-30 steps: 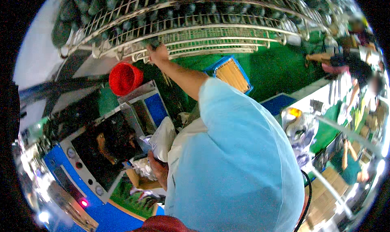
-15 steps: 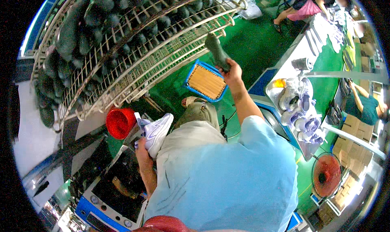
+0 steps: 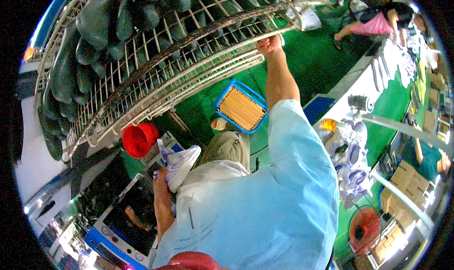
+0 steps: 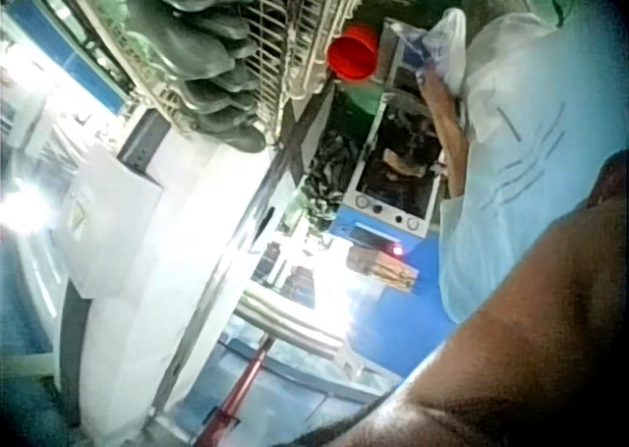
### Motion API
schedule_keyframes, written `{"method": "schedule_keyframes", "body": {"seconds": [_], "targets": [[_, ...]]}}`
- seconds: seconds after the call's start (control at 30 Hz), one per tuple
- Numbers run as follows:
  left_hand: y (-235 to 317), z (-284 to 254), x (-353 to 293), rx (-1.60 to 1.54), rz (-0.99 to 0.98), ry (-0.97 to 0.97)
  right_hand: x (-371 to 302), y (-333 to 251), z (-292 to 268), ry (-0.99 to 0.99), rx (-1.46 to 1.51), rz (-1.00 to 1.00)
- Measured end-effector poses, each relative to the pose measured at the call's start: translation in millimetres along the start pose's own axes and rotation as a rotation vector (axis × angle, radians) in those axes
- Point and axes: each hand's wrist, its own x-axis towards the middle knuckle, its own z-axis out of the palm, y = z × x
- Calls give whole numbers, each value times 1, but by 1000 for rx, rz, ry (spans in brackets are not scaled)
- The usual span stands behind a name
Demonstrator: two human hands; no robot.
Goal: The person takes white sneakers from a conveyor belt, fits them onto green shoe lasts, and places them into a machine for processing. They handle multiple shoes one by one, ensuring each is properly fitted before inserting it into the machinery and then returning it to the conveyor belt.
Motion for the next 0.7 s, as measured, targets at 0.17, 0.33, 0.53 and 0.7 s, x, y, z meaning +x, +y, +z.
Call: {"method": "schedule_keyframes", "body": {"seconds": [0.17, 0.33, 0.53, 0.7], "targets": [[-28, -12, 1, -130, -44, 136, 54, 2, 42, 386, -234, -357], [-46, -17, -21, -76, 64, 158, 59, 14, -4, 302, -388, -360], [-122, -50, -75, -201, -32, 224, 13, 195, -34, 450, -683, 202], [-213, -95, -139, -851, 204, 350, -3, 367, -30, 269, -1018, 855]]}}
